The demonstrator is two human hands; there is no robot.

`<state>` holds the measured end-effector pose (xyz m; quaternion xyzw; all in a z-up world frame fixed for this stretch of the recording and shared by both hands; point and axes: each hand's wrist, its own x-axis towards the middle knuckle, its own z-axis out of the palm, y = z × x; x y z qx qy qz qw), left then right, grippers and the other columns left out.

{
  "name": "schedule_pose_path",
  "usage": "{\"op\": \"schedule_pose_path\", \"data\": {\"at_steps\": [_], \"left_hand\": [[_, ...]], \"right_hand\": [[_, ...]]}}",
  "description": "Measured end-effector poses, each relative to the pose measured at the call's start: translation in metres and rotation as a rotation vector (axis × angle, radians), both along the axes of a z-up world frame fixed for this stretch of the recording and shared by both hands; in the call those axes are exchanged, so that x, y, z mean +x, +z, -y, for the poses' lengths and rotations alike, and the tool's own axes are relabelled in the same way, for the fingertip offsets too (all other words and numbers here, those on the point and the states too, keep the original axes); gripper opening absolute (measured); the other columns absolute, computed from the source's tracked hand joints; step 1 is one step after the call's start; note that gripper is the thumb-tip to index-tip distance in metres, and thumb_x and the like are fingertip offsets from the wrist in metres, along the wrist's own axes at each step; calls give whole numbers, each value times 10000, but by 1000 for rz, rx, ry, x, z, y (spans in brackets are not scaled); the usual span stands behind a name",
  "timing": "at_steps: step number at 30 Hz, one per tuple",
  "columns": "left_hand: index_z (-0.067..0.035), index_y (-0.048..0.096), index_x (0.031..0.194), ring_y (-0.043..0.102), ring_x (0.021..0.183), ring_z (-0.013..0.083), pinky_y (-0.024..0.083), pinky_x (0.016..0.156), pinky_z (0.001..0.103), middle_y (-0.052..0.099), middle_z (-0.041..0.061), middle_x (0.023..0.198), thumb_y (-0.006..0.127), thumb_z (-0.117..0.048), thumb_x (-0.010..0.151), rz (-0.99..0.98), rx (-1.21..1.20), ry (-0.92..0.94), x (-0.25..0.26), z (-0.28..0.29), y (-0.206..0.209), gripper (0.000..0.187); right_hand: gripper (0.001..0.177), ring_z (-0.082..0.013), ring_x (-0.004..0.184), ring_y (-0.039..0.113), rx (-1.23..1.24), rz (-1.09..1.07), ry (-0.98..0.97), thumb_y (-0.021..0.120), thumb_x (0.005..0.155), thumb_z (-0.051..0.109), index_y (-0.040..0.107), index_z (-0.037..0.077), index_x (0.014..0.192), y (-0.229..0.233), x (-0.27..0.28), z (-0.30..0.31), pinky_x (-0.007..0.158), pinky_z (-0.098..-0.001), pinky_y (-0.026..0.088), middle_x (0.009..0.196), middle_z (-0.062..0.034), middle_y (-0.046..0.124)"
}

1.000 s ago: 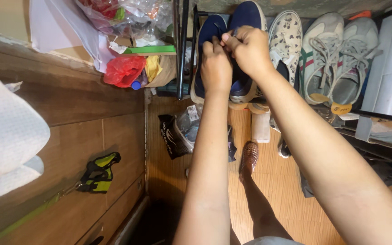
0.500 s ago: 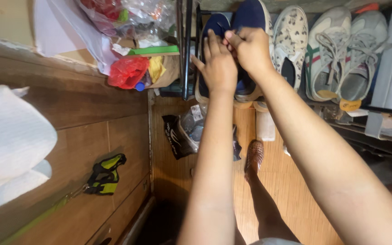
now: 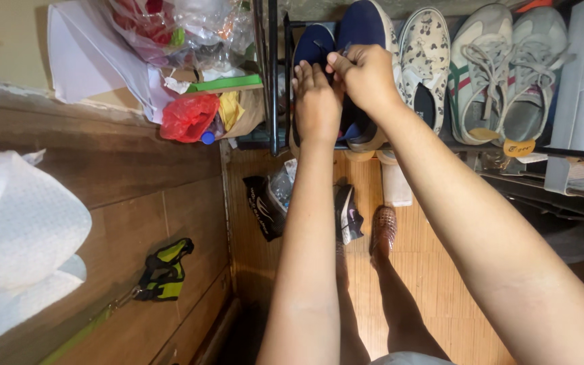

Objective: The person repeatedly picks up different pairs of shoes from a metal rack and the floor, adjusts their position, and places them back on the rack. The person also handles a plastic bag containing slippers and places it on the rack.

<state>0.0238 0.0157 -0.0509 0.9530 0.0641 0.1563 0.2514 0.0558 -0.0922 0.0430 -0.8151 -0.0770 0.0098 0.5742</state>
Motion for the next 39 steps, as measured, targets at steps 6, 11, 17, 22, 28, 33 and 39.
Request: {"op": "schedule_pose_path", "data": {"at_steps": [6,11,17,22,28,33,39], "left_hand": [[87,557,1358,423,1487,387,292,1262,504,466,290,1528,531,-217,1027,-221,217,-15,6,-8,6,450],[9,501,1385,328,1468,353,266,1093,666,359,157,1566,609,-313,929,-316,167,18,-1,-4,47,569],[-71,572,1218,620,1157,336,539,933,488,599,132,1211,759,-330,873,-118,9,16,-19,-7,72,471],[-74,575,1117,714,918,328,595,729,418,643,123,1069,760,-295,889,98,-10,-16,-16,-10,52,367],[4,612,1243,723,917,306,606,723,393,647,140,1047,736,-277,945,118,138,-33,-11,-6,28,429],[9,676,1179,723,870,318,601,709,398,678,145,1036,746,-278,882,94,64,-55,-12,-11,23,419],[-38,712,1016,722,876,311,599,764,407,684,117,1000,702,-292,967,-32,87,-30,-7,-13,16,260]], "right_hand": [[284,-87,497,586,-1,-98,-62,727,995,205,750,11,789,10,-1,1,471,-259,452,634,-50,684],[273,-76,484,564,84,-242,-49,714,1002,222,740,22,817,10,-2,6,447,-246,440,630,-23,649],[308,-102,490,572,-112,13,-33,790,980,227,750,2,775,-3,3,8,486,-265,457,613,-83,669],[362,-161,507,602,-217,264,-14,840,970,222,722,-35,743,-1,7,4,490,-301,471,633,-138,663],[339,-149,474,660,-88,-37,29,782,976,209,703,-8,727,7,11,-2,454,-287,511,617,-97,688],[346,-178,485,612,-236,173,106,797,1000,172,706,-27,731,8,17,-2,486,-325,472,618,-125,664],[318,-146,462,611,-178,52,68,765,1004,188,718,-4,755,12,16,-4,459,-306,467,603,-95,662]]}}
